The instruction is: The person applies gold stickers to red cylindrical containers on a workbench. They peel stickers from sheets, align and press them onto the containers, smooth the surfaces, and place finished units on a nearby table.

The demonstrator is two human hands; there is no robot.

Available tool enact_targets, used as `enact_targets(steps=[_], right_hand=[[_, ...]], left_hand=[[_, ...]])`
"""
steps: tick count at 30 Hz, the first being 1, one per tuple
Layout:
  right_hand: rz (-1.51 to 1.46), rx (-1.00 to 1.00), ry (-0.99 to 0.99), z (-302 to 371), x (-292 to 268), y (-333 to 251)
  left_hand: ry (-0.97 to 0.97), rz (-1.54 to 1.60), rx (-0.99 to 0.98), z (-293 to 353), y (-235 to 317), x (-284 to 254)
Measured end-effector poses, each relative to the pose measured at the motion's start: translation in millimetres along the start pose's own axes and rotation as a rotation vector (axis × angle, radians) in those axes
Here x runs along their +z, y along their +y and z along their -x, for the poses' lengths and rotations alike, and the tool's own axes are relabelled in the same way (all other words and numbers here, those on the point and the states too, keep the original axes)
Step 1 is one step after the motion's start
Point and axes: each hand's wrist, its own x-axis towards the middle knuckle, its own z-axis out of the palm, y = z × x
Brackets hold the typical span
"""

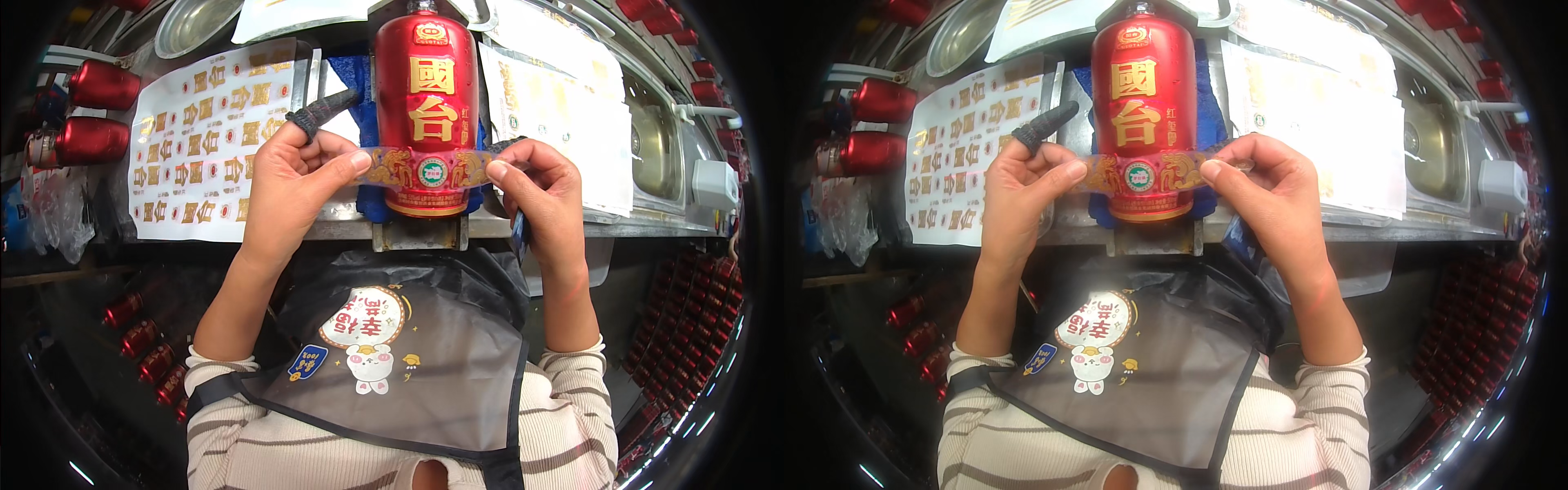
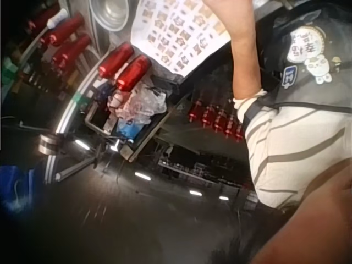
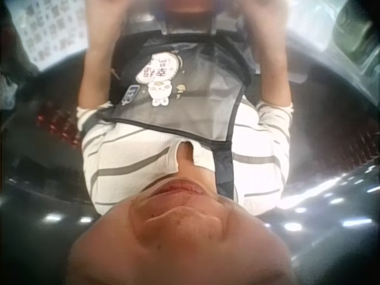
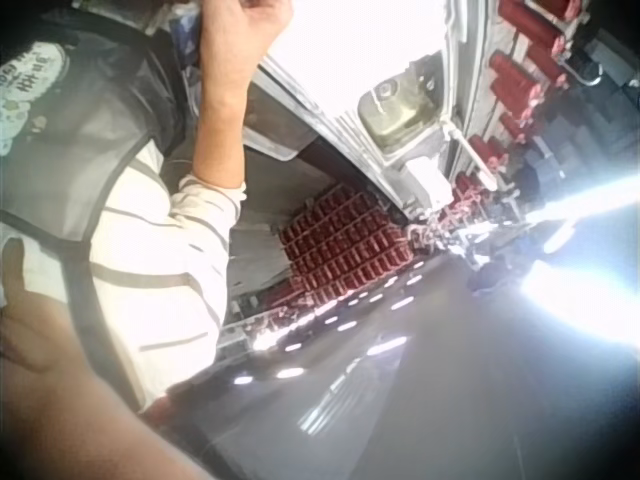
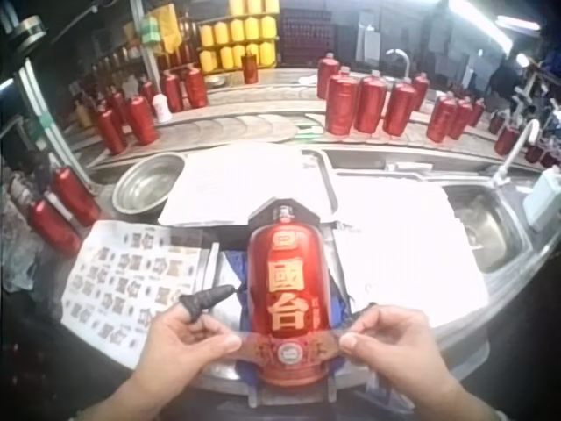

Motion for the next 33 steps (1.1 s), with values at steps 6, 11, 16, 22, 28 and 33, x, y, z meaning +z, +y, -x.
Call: enact_targets(steps=[6, 11, 16, 22, 28, 33], right_hand=[[-0.04, 0.029, -0.035, 0.4, -3.7, -0.3], [-0.047, 0.02, -0.043, -0.6, -3.5, 2.5], [-0.047, 0.025, -0.045, -2.3, -4.1, 4.9], [-0.051, -0.008, -0.035, -4.3, -1.2, 6.3], [-0.064, 0.004, -0.055, -5.2, -1.7, 6.8], [-0.048, 0.022, -0.048, -6.2, -1.4, 7.1]], left_hand=[[0.005, 0.006, -0.005, -1.5, -2.7, 2.4], [0.008, 0.043, -0.011, -2.3, -5.0, 5.9], [-0.001, 0.055, -0.008, -4.5, -7.9, 5.3], [0.008, 0.047, -0.009, -4.7, -6.9, 7.3], [0.009, 0.046, -0.007, -5.8, -8.2, 8.1], [0.018, 0.034, -0.005, -5.9, -9.0, 9.3]])
